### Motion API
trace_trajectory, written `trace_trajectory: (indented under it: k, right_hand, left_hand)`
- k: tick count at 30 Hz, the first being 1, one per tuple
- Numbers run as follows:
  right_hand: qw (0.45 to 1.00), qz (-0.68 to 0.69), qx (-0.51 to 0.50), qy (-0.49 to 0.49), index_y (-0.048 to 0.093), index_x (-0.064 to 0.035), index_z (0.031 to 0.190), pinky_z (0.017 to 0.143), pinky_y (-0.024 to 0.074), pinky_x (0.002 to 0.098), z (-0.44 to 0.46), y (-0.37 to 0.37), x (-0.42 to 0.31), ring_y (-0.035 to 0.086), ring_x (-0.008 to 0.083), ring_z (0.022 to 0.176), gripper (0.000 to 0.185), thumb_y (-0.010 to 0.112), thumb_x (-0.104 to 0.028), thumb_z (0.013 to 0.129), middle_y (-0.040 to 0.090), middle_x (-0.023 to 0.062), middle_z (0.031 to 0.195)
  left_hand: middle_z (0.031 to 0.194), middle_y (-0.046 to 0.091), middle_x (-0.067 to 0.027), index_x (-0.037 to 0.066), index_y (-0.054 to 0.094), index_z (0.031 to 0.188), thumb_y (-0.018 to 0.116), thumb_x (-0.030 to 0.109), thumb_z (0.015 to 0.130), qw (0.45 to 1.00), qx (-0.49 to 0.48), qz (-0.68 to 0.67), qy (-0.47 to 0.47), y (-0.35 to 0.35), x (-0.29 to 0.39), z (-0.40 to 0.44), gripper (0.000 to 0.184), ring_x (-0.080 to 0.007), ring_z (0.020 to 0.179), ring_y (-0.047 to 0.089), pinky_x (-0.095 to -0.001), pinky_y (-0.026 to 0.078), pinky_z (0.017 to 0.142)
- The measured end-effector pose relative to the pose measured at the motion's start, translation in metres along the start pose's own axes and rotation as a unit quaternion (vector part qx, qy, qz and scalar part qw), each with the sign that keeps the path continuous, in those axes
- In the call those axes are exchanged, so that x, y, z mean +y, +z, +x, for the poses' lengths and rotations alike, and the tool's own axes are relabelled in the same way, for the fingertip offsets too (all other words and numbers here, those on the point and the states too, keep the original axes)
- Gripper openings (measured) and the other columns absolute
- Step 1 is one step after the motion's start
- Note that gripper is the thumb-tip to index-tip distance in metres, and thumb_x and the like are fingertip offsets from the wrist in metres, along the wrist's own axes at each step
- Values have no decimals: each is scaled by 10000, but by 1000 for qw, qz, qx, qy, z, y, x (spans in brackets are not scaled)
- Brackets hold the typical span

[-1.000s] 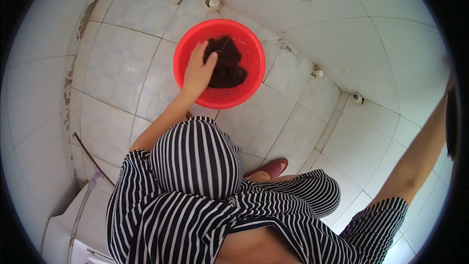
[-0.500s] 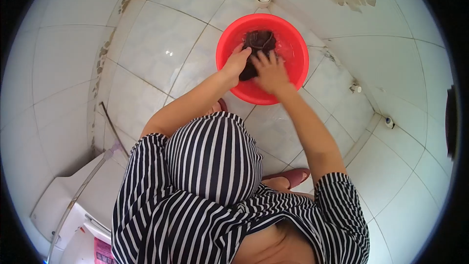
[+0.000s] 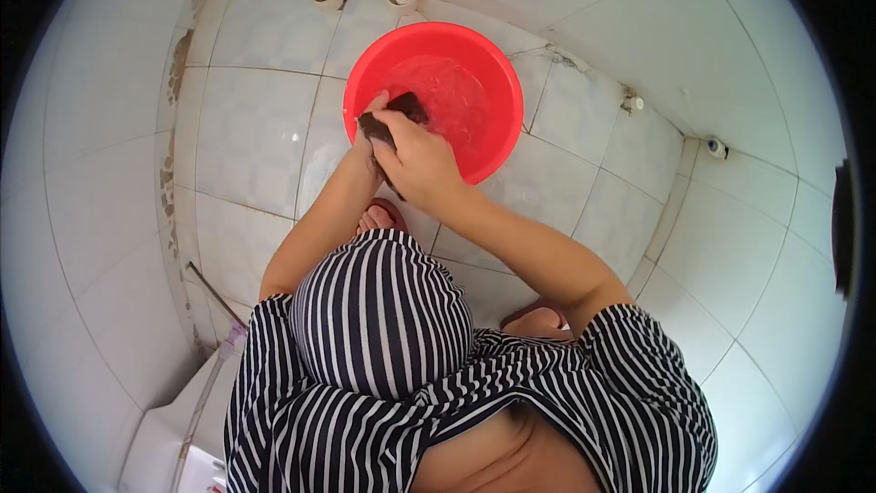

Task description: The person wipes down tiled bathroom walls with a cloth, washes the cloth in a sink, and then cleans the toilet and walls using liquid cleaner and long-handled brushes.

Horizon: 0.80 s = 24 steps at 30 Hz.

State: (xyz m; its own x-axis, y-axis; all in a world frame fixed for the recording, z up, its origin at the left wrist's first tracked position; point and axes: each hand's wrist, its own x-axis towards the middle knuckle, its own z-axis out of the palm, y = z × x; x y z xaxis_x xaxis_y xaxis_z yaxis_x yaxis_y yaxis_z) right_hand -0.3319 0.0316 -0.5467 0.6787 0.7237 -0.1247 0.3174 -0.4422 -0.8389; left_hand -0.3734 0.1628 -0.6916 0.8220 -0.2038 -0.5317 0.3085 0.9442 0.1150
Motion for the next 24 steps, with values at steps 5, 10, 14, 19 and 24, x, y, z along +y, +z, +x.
trace_trajectory:
  k: [5,10,14,19,24]
  right_hand:
    - [957,-213,-5,195,522,-37,1309,864,534,556,55,-33,70,636,429,1092,421,527,-334,1010,621,239,1186]
    - [945,-217,183,165,448,-51,1392,882,526,574,41,21,137,598,436,1146,520,605,-301,963,525,243,1252]
    - [971,19,56,232,536,-48,1320,938,508,510,26,26,68,610,435,1117,481,641,-239,891,636,269,1152]
    - [999,52,-11,2,629,-68,1136,860,526,454,-7,-2,-30,647,366,1037,332,657,-312,913,668,155,1109]
    - [980,-106,143,91,576,-38,1136,788,526,522,52,-20,69,645,411,961,281,589,-275,985,641,212,1090]
  left_hand:
    - [1329,613,-109,80,540,1363,449,551,1035,966,232,39,109,81,-5,-23,581,-270,1169,616,-449,502,1012]
    - [1484,490,-75,145,429,1477,422,599,1033,932,332,131,54,96,-8,-32,635,-315,1327,483,-585,376,1096]
    - [1432,543,-77,135,493,1428,423,630,1018,973,197,80,88,73,-7,-18,647,-290,1293,522,-557,416,1073]
    - [1221,677,-83,112,614,1291,530,474,1029,997,9,44,71,50,6,-22,455,-255,1130,630,-406,521,962]
    - [1412,574,-76,110,517,1419,493,489,1040,949,204,173,166,57,-8,-18,537,-260,1268,557,-458,449,1069]
